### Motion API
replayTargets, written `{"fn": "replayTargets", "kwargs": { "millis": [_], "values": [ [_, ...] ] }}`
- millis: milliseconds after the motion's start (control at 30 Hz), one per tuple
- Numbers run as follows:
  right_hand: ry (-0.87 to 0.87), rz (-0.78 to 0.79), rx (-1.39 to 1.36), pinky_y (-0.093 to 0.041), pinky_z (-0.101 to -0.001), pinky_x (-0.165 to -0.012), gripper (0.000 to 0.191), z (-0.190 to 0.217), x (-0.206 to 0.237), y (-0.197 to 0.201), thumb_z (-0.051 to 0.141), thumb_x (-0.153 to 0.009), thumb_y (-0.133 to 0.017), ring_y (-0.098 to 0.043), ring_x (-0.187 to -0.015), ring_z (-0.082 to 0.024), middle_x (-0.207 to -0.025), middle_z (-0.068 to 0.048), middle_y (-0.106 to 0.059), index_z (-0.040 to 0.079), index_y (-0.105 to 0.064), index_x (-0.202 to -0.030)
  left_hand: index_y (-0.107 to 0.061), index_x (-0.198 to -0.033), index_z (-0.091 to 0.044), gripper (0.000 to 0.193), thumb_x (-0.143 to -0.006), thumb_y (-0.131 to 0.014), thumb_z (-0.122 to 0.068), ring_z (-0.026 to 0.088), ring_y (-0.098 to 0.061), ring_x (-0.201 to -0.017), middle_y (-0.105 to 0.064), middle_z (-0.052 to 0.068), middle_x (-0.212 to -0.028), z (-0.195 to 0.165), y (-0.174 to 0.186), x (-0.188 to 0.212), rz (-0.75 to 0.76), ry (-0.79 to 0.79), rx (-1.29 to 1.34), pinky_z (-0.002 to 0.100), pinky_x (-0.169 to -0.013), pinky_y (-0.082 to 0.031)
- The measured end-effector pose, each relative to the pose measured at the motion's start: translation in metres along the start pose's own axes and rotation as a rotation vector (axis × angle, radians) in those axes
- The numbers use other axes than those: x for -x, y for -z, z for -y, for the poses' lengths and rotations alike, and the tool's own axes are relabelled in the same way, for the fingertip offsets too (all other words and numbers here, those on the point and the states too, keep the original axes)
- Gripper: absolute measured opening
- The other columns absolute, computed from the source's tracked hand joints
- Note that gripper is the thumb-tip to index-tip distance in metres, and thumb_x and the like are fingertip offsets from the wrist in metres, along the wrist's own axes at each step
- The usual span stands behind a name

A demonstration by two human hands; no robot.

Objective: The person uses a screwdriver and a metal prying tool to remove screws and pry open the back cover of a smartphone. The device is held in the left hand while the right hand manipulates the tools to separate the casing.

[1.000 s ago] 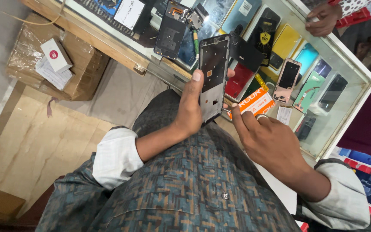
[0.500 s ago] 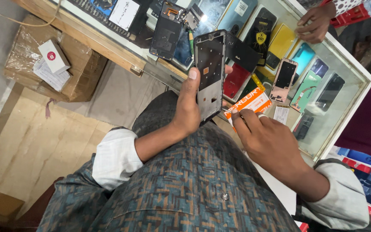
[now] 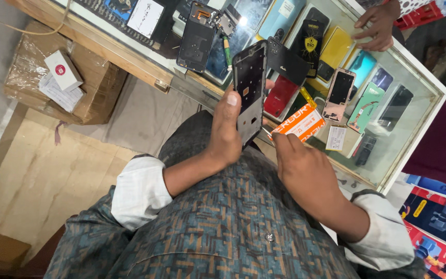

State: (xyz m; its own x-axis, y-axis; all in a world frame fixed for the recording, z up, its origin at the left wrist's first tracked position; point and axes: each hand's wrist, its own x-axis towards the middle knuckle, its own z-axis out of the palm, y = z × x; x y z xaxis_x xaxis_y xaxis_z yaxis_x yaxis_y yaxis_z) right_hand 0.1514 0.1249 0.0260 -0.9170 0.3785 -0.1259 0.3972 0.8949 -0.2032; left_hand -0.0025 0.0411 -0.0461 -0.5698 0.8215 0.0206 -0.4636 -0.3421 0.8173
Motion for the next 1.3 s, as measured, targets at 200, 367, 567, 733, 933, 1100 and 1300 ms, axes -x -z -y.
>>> {"fn": "replayTargets", "kwargs": {
  "millis": [200, 367, 567, 733, 933, 1100, 1300],
  "values": [
    [-0.104, -0.127, -0.412, -0.051, -0.0456, -0.060, 0.011, 0.005, -0.006, 0.000, 0.009, -0.098, -0.063, -0.068, -0.070, -0.038, -0.080, -0.021, -0.068, 0.002, -0.064, -0.106, -0.052, -0.145, 0.001, 0.070, -0.112, -0.028, -0.056, 0.017, -0.067, -0.113, -0.063, 0.013, -0.139, 0.005, 0.002, -0.002, -0.021, 0.052, 0.046, 0.035, -0.091, -0.060],
    [-0.506, 0.065, -0.689, -0.048, -0.0345, -0.046, 0.011, 0.009, -0.008, 0.001, 0.013, -0.096, -0.066, -0.065, -0.046, -0.023, -0.062, -0.012, -0.066, 0.003, -0.068, -0.099, -0.055, -0.146, 0.002, 0.074, -0.114, -0.027, -0.058, 0.017, -0.066, -0.112, -0.065, 0.014, -0.136, 0.001, 0.003, 0.004, 0.006, 0.063, 0.035, 0.035, -0.093, -0.058],
    [-0.225, -0.307, -0.428, -0.045, -0.0359, -0.054, 0.020, 0.021, 0.006, -0.001, 0.009, -0.087, -0.081, -0.058, -0.058, -0.025, -0.082, -0.013, -0.063, 0.000, -0.069, -0.100, -0.045, -0.152, 0.001, 0.078, -0.110, -0.034, -0.064, 0.019, -0.065, -0.119, -0.058, 0.014, -0.148, -0.009, -0.006, 0.011, 0.053, -0.033, 0.048, 0.036, -0.099, -0.058],
    [-0.160, -0.444, -0.248, -0.047, -0.0406, -0.059, 0.012, 0.027, 0.011, -0.010, 0.006, -0.093, -0.078, -0.062, -0.065, -0.031, -0.083, -0.013, -0.062, 0.001, -0.071, -0.102, -0.044, -0.149, 0.003, 0.079, -0.110, -0.036, -0.065, 0.019, -0.064, -0.117, -0.056, 0.017, -0.146, -0.012, -0.011, 0.013, 0.046, -0.059, 0.072, 0.035, -0.096, -0.056],
    [-0.221, -0.369, -0.395, -0.048, -0.0345, -0.059, 0.007, 0.023, 0.011, -0.015, 0.006, -0.099, -0.070, -0.065, -0.064, -0.022, -0.077, -0.010, -0.066, 0.002, -0.071, -0.104, -0.045, -0.154, 0.003, 0.081, -0.111, -0.032, -0.065, 0.019, -0.063, -0.118, -0.056, 0.016, -0.146, -0.013, -0.010, 0.012, 0.058, -0.026, 0.092, 0.035, -0.097, -0.057],
    [-0.449, -0.228, -0.772, -0.043, -0.0261, -0.044, 0.017, 0.016, 0.010, -0.015, 0.013, -0.102, -0.063, -0.058, -0.047, -0.009, -0.064, -0.005, -0.065, 0.002, -0.075, -0.109, -0.043, -0.154, 0.000, 0.078, -0.111, -0.029, -0.064, 0.020, -0.062, -0.121, -0.053, 0.014, -0.150, -0.017, -0.014, 0.008, 0.052, 0.008, 0.196, 0.038, -0.099, -0.058],
    [-0.562, -0.187, -1.250, -0.036, -0.0201, -0.041, 0.025, 0.000, 0.017, -0.018, 0.015, -0.103, -0.059, -0.053, -0.045, -0.008, -0.069, -0.006, -0.065, -0.001, -0.068, -0.120, -0.044, -0.152, 0.000, 0.077, -0.111, -0.021, -0.061, 0.022, -0.061, -0.125, -0.054, 0.014, -0.149, -0.012, -0.007, 0.001, 0.000, 0.063, 0.271, 0.040, -0.102, -0.058]
  ]
}}
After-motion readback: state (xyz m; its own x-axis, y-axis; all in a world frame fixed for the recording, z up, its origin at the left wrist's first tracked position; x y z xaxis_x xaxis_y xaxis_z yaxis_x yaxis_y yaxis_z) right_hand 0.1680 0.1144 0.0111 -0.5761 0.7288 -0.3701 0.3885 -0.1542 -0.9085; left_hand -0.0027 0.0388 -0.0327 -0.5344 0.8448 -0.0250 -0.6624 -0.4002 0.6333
